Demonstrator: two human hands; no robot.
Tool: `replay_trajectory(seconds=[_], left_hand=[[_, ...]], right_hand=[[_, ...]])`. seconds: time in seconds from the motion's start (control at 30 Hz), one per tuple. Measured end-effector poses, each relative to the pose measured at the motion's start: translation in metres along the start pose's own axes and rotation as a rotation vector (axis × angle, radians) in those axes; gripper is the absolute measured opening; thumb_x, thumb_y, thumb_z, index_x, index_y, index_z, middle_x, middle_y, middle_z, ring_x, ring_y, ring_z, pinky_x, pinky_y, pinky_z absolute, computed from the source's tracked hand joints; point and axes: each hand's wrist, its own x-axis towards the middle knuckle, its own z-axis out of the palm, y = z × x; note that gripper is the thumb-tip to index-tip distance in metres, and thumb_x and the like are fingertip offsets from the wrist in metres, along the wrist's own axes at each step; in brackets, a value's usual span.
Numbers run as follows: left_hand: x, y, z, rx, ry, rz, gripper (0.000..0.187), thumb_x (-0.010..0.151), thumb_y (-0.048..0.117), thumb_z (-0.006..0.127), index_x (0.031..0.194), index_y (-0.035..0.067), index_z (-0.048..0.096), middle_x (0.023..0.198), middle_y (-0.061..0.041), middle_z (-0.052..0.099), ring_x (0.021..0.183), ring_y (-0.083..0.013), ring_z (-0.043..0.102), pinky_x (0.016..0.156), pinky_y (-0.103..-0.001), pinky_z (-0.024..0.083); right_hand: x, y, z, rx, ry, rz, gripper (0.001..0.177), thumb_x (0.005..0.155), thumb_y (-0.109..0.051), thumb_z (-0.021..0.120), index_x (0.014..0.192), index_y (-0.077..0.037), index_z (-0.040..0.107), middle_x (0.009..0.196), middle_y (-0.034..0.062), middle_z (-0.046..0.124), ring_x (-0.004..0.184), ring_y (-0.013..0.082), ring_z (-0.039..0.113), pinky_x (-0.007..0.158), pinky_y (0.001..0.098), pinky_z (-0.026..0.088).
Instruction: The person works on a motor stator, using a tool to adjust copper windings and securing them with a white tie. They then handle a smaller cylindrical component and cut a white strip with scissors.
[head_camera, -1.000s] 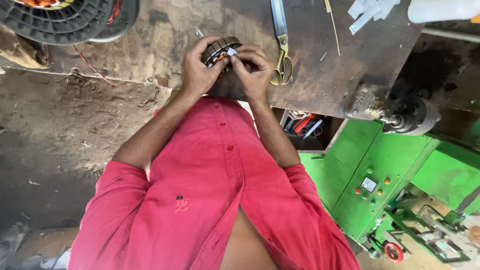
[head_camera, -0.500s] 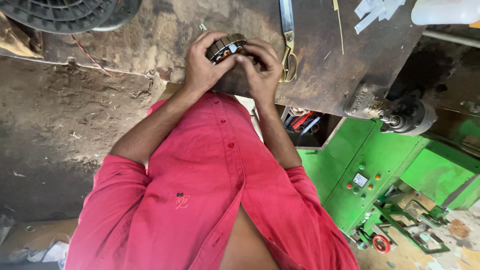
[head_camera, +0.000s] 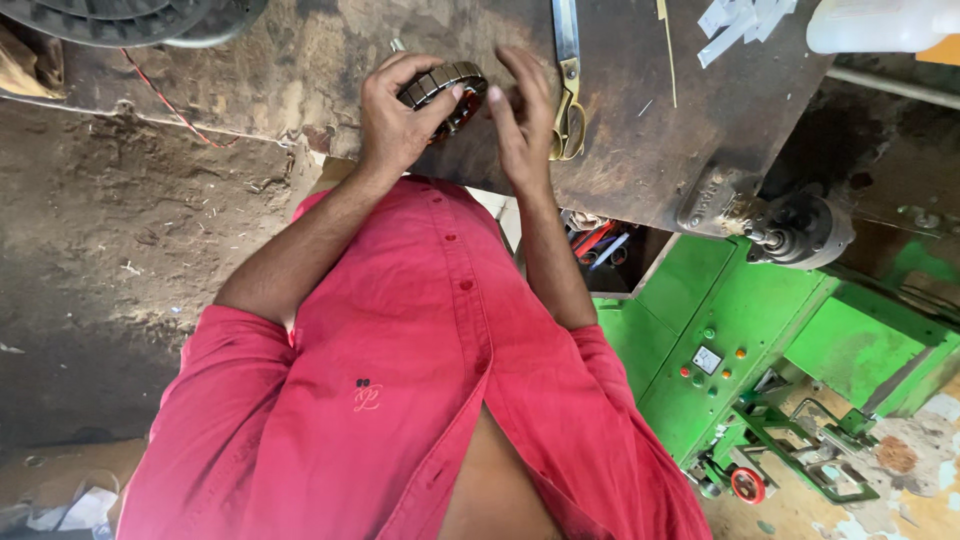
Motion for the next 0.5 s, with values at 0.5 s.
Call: replay_trajectory(seconds=[0.5], left_hand=[[-0.032, 0.014, 0.011, 0.213, -0.141, 0.447, 0.047, 0.088, 0.014, 0.092, 0.126, 0.005, 0.066, 0.119, -0.008, 0.075, 0.109, -0.0257, 0.074, 0.098, -0.044, 0.056]], right_hand=[[-0.051, 0.037, -0.023, 0.294, -0.165, 0.028, 0.029, 0.104, -0.015, 0.069, 0.128, 0.001, 0.065, 0.138, 0.016, 0.064, 0.137, 0.0282, 0.058, 0.122, 0.0425, 0.043]])
